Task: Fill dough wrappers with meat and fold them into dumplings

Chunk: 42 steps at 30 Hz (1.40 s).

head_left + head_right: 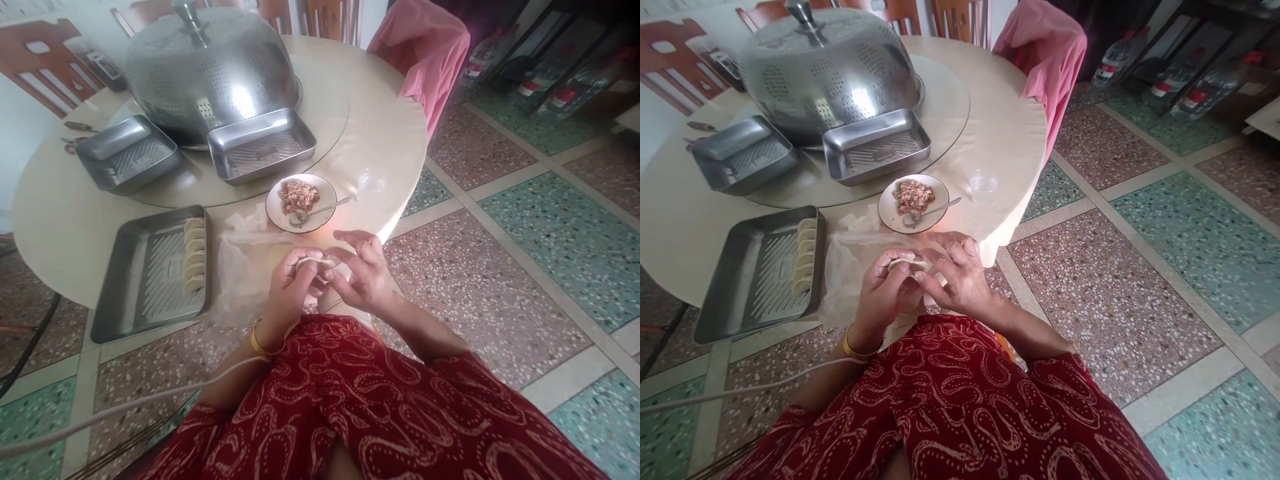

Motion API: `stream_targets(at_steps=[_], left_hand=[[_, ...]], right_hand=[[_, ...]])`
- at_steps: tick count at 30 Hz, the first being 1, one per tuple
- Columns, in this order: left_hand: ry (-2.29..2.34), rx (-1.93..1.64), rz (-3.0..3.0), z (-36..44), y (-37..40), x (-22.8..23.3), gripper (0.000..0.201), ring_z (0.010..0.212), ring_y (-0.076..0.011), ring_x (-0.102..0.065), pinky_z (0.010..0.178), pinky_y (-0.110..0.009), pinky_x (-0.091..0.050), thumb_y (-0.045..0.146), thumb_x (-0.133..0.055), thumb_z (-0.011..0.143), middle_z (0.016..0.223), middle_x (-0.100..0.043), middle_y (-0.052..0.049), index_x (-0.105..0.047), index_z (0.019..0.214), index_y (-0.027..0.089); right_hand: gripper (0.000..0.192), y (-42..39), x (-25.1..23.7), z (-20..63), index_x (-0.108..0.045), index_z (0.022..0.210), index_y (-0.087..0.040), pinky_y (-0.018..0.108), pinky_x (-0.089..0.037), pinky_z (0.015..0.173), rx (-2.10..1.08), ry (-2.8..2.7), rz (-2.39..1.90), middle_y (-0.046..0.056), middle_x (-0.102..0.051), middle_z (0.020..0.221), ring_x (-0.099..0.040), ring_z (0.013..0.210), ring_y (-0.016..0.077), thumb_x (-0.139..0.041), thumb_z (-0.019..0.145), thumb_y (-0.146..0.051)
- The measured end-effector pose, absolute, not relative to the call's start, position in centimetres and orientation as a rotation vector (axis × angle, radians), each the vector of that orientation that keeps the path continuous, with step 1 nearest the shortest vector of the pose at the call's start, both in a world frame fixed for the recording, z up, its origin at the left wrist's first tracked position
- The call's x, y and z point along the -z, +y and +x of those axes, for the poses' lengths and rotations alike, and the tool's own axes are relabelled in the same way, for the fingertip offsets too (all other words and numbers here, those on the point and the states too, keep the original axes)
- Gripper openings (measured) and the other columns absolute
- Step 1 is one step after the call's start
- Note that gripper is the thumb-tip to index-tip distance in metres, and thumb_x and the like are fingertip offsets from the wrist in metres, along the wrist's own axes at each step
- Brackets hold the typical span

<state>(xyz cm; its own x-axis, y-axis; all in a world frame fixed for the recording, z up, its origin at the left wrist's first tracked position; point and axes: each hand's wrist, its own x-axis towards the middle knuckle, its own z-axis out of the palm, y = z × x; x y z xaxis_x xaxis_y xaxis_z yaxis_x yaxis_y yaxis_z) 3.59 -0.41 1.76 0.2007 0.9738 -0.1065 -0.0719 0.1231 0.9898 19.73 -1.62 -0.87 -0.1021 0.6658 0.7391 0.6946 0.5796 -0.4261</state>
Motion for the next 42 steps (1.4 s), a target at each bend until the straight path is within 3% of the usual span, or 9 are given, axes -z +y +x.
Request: stream_targets(at_steps=[7, 13, 17, 21, 29, 33, 36, 39, 42], left_hand=[[1.074, -1.014, 1.101, 3.9, -0.4, -1.9, 0.019, 0.069, -0.0122, -0.067, 0.056, -0.021, -0.055, 0.034, -0.064, 0.083, 0.098, -0.072, -0.004, -0.061, 0.094, 0.02], [1.056, -1.006, 1.079, 4.0, -0.3, -1.5, 0.019, 0.07, -0.0129, -0.068, 0.058, -0.022, -0.055, 0.035, -0.063, 0.084, 0.098, -0.071, -0.004, -0.061, 0.095, 0.02], [1.021, -0.925, 1.175, 3.9, -0.7, -1.9, 0.019, 0.076, -0.014, -0.069, 0.065, -0.026, -0.057, 0.036, -0.06, 0.088, 0.106, -0.069, -0.005, -0.062, 0.099, 0.021], [0.847, -0.752, 1.622, 4.1, -0.8, -2.4, 0.015, 0.096, -0.0179, -0.067, 0.085, -0.031, -0.055, 0.031, -0.056, 0.093, 0.107, -0.069, -0.007, -0.065, 0.098, 0.021], [0.548, -0.715, 2.355, 4.3, 1.0, -2.3, 0.015, 0.117, -0.0218, -0.058, 0.104, -0.041, -0.045, 0.019, -0.052, 0.093, 0.119, -0.066, -0.007, -0.063, 0.103, 0.023], [0.509, -0.752, 2.646, 4.1, 2.1, -2.8, 0.014, 0.118, -0.024, -0.058, 0.104, -0.044, -0.045, 0.022, -0.059, 0.092, 0.119, -0.066, -0.007, -0.063, 0.106, 0.022], [0.413, -0.772, 2.907, 4.2, 2.5, -3.5, 0.007, 0.114, -0.0234, -0.058, 0.098, -0.043, -0.049, 0.025, -0.06, 0.093, 0.111, -0.068, -0.004, -0.065, 0.098, 0.024], [0.293, -0.758, 3.106, 4.4, 2.7, -4.1, 0.004, 0.113, -0.0221, -0.058, 0.093, -0.04, -0.052, 0.024, -0.061, 0.093, 0.108, -0.069, -0.001, -0.065, 0.094, 0.024], [0.184, -0.77, 3.214, 4.6, 2.9, -4.2, 0.004, 0.113, -0.0222, -0.058, 0.089, -0.041, -0.052, 0.023, -0.061, 0.093, 0.109, -0.07, 0.001, -0.063, 0.09, 0.025]], right_hand=[[0.016, -1.6, 1.8, 19.3, -0.063, 0.1, -0.033, 0.044, -0.05, 0.074, 0.116, -1.741, -1.17, 0.0, -0.063, 0.12, -0.059, 0.102, 0.0261, -0.063, 0.086, -0.026], [0.012, -2.0, 2.3, 19.5, -0.065, 0.099, -0.034, 0.053, -0.047, 0.091, 0.055, -1.704, -1.122, -0.001, -0.064, 0.126, -0.056, 0.113, 0.0298, -0.064, 0.088, -0.03], [0.04, -1.3, 1.4, 19.6, -0.058, 0.121, -0.031, 0.054, -0.048, 0.1, -0.529, -1.412, -1.019, 0.004, -0.059, 0.137, -0.054, 0.125, 0.0269, -0.035, 0.098, -0.054], [0.073, -0.3, 0.5, 18.8, -0.053, 0.131, -0.022, 0.049, -0.056, 0.09, -1.365, -1.063, -0.918, 0.012, -0.068, 0.124, -0.064, 0.114, 0.0243, 0.0, 0.097, -0.059], [0.072, -1.3, 0.1, 17.9, -0.048, 0.139, -0.026, 0.048, -0.055, 0.091, -1.766, -0.503, -0.597, 0.01, -0.072, 0.108, -0.066, 0.1, 0.0241, -0.007, 0.095, -0.065], [0.063, -1.6, -0.7, 18.2, -0.05, 0.133, -0.025, 0.031, -0.056, 0.068, -1.864, -0.244, -0.522, 0.005, -0.068, 0.091, -0.063, 0.074, 0.0166, -0.015, 0.097, -0.062], [0.056, -1.8, -0.9, 18.4, -0.056, 0.121, -0.022, 0.02, -0.045, 0.048, -1.893, -0.054, -0.416, -0.001, -0.06, 0.078, -0.047, 0.052, 0.0093, -0.02, 0.099, -0.059], [0.052, -2.1, -0.7, 18.5, -0.057, 0.116, -0.02, 0.019, -0.039, 0.043, -1.937, 0.053, -0.345, -0.004, -0.054, 0.071, -0.036, 0.046, 0.0078, -0.02, 0.101, -0.053], [0.053, -2.2, -0.5, 18.4, -0.057, 0.114, -0.019, 0.019, -0.041, 0.045, -1.978, 0.102, -0.322, -0.002, -0.054, 0.071, -0.04, 0.049, 0.0089, -0.022, 0.1, -0.056]])
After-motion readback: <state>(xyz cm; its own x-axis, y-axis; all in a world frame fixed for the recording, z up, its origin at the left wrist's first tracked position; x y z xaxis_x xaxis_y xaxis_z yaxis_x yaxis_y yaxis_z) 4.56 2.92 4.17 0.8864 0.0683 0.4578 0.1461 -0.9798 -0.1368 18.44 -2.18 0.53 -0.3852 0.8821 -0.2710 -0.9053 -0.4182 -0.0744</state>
